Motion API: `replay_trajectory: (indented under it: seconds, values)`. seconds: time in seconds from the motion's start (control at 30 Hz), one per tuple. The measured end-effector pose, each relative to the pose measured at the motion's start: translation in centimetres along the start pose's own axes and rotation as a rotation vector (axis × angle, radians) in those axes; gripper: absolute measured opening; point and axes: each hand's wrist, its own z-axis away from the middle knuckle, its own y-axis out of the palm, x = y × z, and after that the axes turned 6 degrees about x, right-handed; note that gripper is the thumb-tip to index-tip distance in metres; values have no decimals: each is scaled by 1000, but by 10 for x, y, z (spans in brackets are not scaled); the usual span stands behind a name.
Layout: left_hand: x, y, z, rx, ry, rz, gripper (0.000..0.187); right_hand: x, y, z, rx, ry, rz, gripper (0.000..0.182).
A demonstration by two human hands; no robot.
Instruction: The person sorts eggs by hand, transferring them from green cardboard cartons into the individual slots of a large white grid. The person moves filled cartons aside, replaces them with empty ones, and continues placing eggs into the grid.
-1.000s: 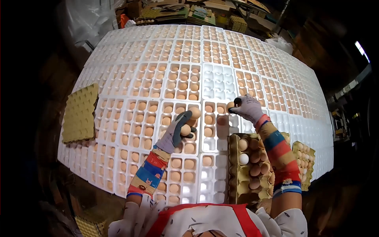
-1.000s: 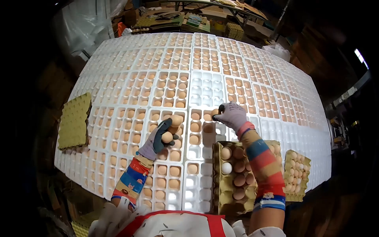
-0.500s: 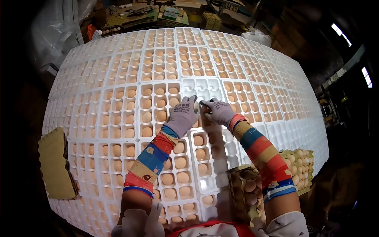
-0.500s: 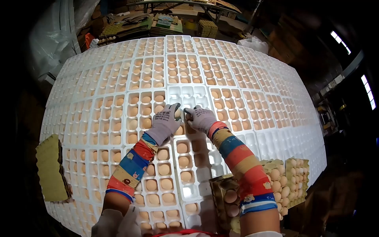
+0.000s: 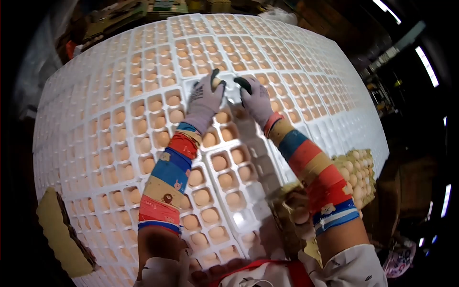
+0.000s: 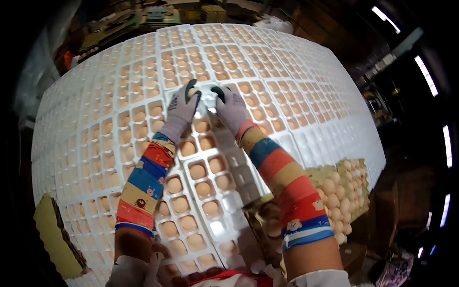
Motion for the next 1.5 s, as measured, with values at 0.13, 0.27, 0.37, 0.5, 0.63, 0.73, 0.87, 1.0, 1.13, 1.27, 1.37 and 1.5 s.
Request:
replay_trajectory:
  seconds: [0.13, 0.27, 0.37, 0.5, 0.63, 0.73, 0.87, 1.0, 1.13, 1.27, 1.37, 1.5]
  values:
    - [30, 32, 13, 243, -63, -739, 54, 59, -155, 6, 477, 343, -192, 30]
    - [-10, 24, 28, 106, 44, -476, 55, 71, -297, 87, 656, 250, -6, 30]
    - [-115, -6, 87, 189, 283, -36, 46, 97, -345, 162, 874, 552, 312, 37]
    - [-225, -30, 192, 620, 428, 95, 45, 74, -323, 246, 600, 588, 434, 38]
    - [-278, -13, 273, 717, 493, -297, 58, 65, -303, 260, 437, 582, 356, 34]
    - [-292, 3, 297, 668, 363, -506, 52, 46, -308, 274, 278, 603, -11, 31]
    - [-274, 15, 300, 283, 199, 21, 43, 52, -351, 302, -154, 752, -1218, 28]
    - [-264, 4, 301, 89, -442, 1191, 46, 22, -360, 302, 278, 605, -765, 27]
    - [-268, 5, 304, 153, -556, 1508, 33, 41, -352, 302, 434, 53, 148, 37]
    - [-340, 23, 302, 745, -312, 139, 40, 40, -353, 302, 681, 105, 302, 37]
    - [-373, 59, 318, 640, -2, -694, 50, 4, -367, 325, 442, 309, -515, 42]
    - [-352, 72, 315, 613, -4, -572, 43, 0, -381, 326, 412, 368, -1058, 45]
